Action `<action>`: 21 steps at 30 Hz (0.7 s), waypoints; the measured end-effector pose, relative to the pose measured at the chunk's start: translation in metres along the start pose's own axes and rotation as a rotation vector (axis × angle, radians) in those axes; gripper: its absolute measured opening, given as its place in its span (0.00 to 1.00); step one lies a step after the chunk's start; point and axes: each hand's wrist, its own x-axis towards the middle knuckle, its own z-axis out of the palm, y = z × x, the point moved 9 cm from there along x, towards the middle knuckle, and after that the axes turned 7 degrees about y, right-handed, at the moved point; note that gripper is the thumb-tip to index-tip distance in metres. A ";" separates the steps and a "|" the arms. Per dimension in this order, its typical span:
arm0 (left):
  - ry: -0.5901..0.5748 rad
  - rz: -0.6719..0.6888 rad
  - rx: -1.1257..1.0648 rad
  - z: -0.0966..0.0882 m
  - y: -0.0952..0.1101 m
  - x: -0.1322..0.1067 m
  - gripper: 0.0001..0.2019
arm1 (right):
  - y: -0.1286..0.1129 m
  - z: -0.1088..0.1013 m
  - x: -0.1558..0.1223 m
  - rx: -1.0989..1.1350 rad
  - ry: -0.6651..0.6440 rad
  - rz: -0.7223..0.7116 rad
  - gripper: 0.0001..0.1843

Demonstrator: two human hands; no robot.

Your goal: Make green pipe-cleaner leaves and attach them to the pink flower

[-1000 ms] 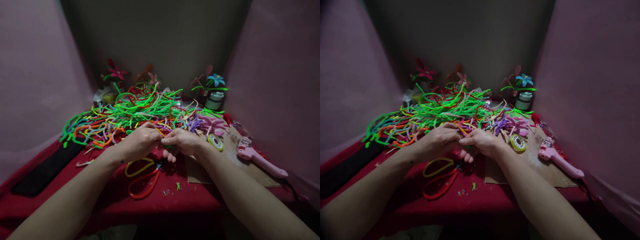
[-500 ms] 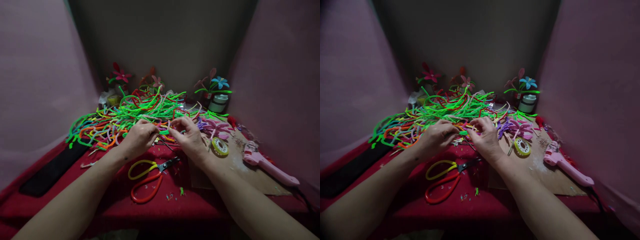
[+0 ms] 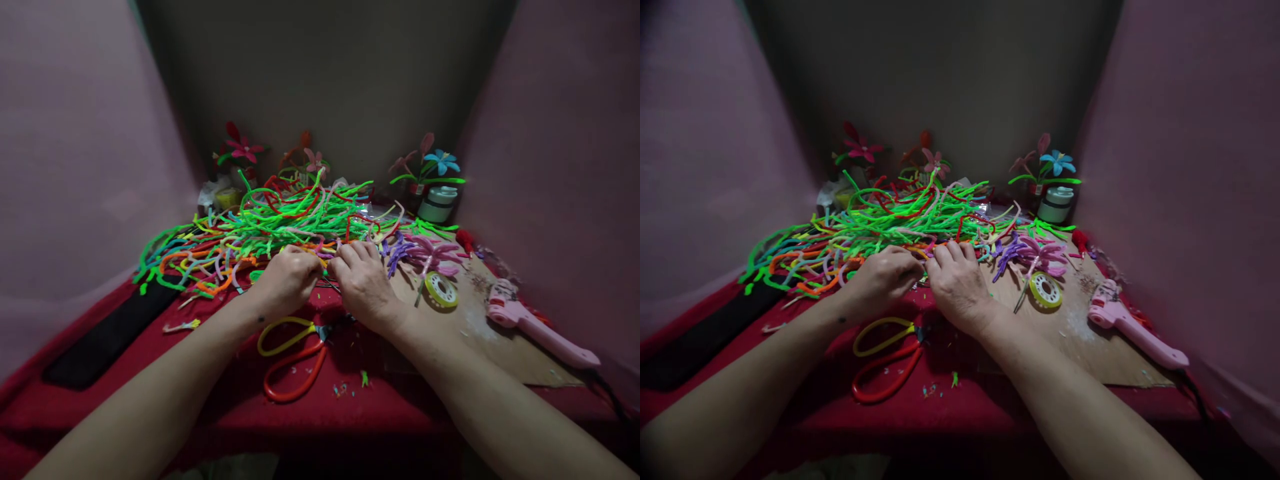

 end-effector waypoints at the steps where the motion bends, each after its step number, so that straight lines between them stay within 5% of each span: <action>1: -0.007 0.050 0.010 0.002 0.005 -0.001 0.09 | 0.003 0.001 0.000 0.040 -0.014 0.026 0.10; 3: -0.032 0.134 -0.016 0.005 0.013 -0.003 0.10 | 0.015 0.005 0.001 0.223 -0.047 0.144 0.08; 6: -0.059 0.127 -0.184 -0.002 0.019 -0.002 0.09 | 0.039 0.024 -0.006 0.791 -0.196 0.478 0.04; 9: -0.067 -0.094 -0.419 -0.012 0.009 0.002 0.06 | 0.038 0.048 -0.020 1.441 -0.376 0.852 0.04; 12: -0.002 -0.387 -0.598 -0.012 -0.008 0.000 0.06 | 0.027 0.058 -0.027 1.842 -0.264 1.148 0.07; 15: 0.126 -0.484 -0.540 -0.011 -0.020 -0.005 0.05 | 0.013 0.069 -0.036 1.999 -0.099 1.360 0.06; 21: 0.294 -0.116 0.019 -0.015 0.001 -0.006 0.07 | -0.002 0.088 -0.051 2.040 0.045 1.653 0.04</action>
